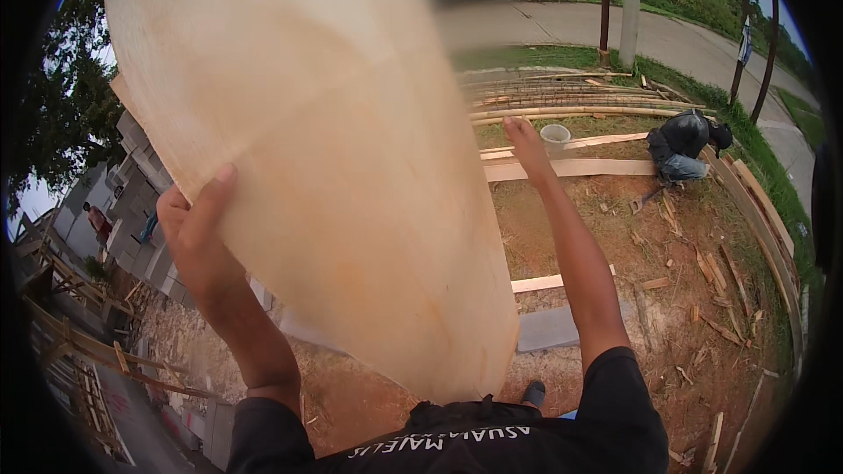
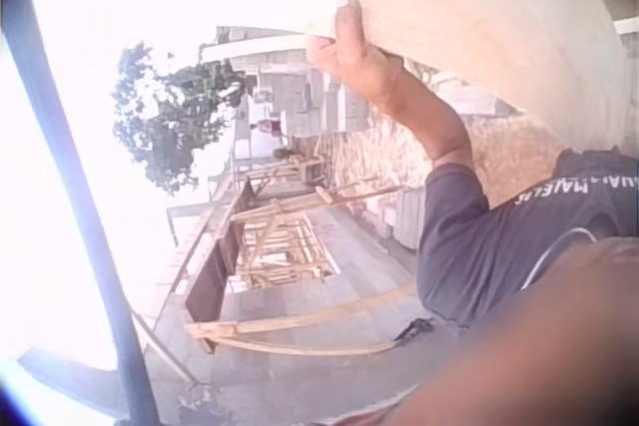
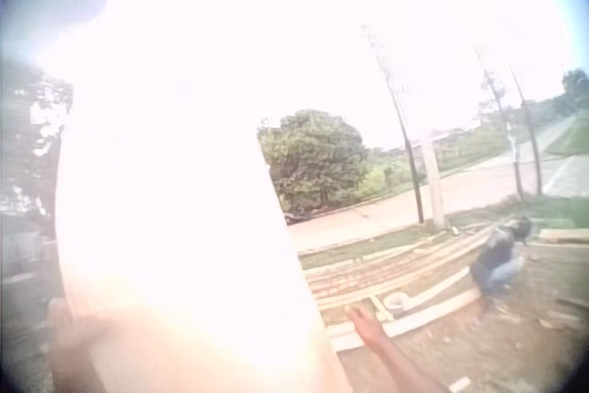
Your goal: The person marks a straight line on a large wooden board using a pencil and a straight edge, measures the board with a tape measure, then uses a hand saw to cut along the marked line.
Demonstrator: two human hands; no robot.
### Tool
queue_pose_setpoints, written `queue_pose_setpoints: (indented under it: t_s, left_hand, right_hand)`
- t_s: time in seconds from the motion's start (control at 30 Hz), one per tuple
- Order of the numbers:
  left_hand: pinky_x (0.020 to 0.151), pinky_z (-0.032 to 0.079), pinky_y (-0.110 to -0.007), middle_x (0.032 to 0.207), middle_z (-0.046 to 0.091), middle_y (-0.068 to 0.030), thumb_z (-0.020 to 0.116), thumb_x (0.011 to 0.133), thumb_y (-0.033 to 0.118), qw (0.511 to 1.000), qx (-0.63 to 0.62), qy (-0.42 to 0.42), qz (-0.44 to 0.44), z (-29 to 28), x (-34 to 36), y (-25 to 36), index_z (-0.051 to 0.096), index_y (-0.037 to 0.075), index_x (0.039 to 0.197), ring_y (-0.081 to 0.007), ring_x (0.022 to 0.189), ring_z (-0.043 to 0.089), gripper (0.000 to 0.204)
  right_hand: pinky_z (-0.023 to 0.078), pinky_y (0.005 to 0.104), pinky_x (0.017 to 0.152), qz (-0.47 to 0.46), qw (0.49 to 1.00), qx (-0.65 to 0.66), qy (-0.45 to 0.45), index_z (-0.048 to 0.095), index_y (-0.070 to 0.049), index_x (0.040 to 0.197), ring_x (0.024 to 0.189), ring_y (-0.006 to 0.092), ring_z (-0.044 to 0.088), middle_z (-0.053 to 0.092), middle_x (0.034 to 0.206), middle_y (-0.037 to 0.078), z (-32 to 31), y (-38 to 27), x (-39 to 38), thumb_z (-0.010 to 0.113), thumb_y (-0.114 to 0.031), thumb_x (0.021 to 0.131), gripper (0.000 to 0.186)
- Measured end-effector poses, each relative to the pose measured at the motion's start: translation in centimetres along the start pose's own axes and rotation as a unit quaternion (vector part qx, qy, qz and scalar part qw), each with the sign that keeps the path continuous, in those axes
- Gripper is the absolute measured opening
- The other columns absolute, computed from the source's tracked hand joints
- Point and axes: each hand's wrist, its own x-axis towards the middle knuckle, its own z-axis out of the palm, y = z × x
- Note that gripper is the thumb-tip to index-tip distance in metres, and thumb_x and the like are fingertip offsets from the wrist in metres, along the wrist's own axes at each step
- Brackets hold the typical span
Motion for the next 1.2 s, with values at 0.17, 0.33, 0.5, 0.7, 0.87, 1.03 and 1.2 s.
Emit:
queue_pose_setpoints:
  t_s: [0.17,0.33,0.5,0.7,0.87,1.03,1.2]
  left_hand:
    - [0.089,0.051,-0.032,0.107,0.068,-0.017,0.074,0.082,0.009,0.998,-0.053,0.018,0.028,2.1,-1.4,2.2,0.057,-0.009,0.113,-0.0217,0.093,0.067,0.039]
    - [0.085,0.05,-0.03,0.097,0.069,-0.0131,0.073,0.082,0.01,0.99,-0.104,0.03,0.087,6.4,-2.4,2.4,0.065,-0.007,0.105,-0.0188,0.088,0.066,0.03]
    - [0.079,0.049,-0.028,0.095,0.07,-0.0099,0.073,0.082,0.013,0.978,-0.088,-0.162,0.096,7.7,1.5,2.8,0.065,-0.004,0.109,-0.0155,0.082,0.065,0.033]
    - [0.072,0.052,-0.026,0.095,0.073,-0.008,0.069,0.099,0.033,0.947,-0.131,-0.294,0.014,16.1,5.5,1.7,0.067,-0.004,0.114,-0.0126,0.081,0.069,0.04]
    - [0.075,0.051,-0.024,0.101,0.072,-0.0056,0.061,0.104,0.044,0.984,-0.056,-0.151,0.081,18.6,6.6,-1.6,0.068,-0.005,0.116,-0.0076,0.085,0.064,0.051]
    - [0.063,0.047,-0.025,0.084,0.07,-0.0024,0.065,0.102,0.039,0.971,-0.122,-0.2,0.045,16.7,6.6,-0.7,0.071,-0.005,0.102,-0.0082,0.071,0.059,0.045]
    - [0.06,0.044,-0.029,0.073,0.065,-0.003,0.07,0.096,0.037,0.956,0.008,-0.28,0.083,13.3,2.5,0.0,0.071,-0.004,0.095,-0.0084,0.067,0.054,0.041]
  right_hand:
    - [0.047,0.0371,0.101,-0.073,0.996,0.047,-0.008,0.059,0.005,0.127,0.114,0.022,0.06,0.065,0.122,0.015,-3.2,-7.1,0.1,0.066,-0.055,0.096,0.068]
    - [0.053,0.0243,0.073,-0.146,0.971,0.169,0.082,0.06,0.001,0.103,0.077,0.0099,0.063,0.069,0.092,0.005,-10.9,-9.2,-2.9,0.082,-0.04,0.089,0.048]
    - [0.054,0.0263,0.076,-0.198,0.934,0.224,0.195,0.06,0.002,0.105,0.082,0.0118,0.066,0.071,0.097,0.009,-15.3,-9.5,-5.9,0.085,-0.037,0.087,0.049]
    - [0.053,0.0268,0.075,-0.205,0.909,0.197,0.304,0.062,0.003,0.103,0.08,0.013,0.066,0.071,0.094,0.009,-22.1,-8.0,-11.2,0.087,-0.039,0.085,0.052]
    - [0.053,0.0309,0.081,-0.147,0.906,0.145,0.37,0.057,0.002,0.108,0.092,0.0154,0.063,0.065,0.103,0.009,-17.2,-2.8,-17.0,0.084,-0.042,0.086,0.056]
    - [0.033,0.0414,0.11,-0.16,0.933,0.207,0.245,0.031,-0.003,0.145,0.131,0.026,0.04,0.04,0.144,0.014,-14.9,-2.6,-25.2,0.072,-0.069,0.079,0.102]
    - [0.02,0.0535,0.125,-0.24,0.805,0.447,0.308,0.014,-0.006,0.163,0.152,0.0369,0.024,0.021,0.167,0.018,-29.4,-6.1,-34.7,0.042,-0.094,0.079,0.125]
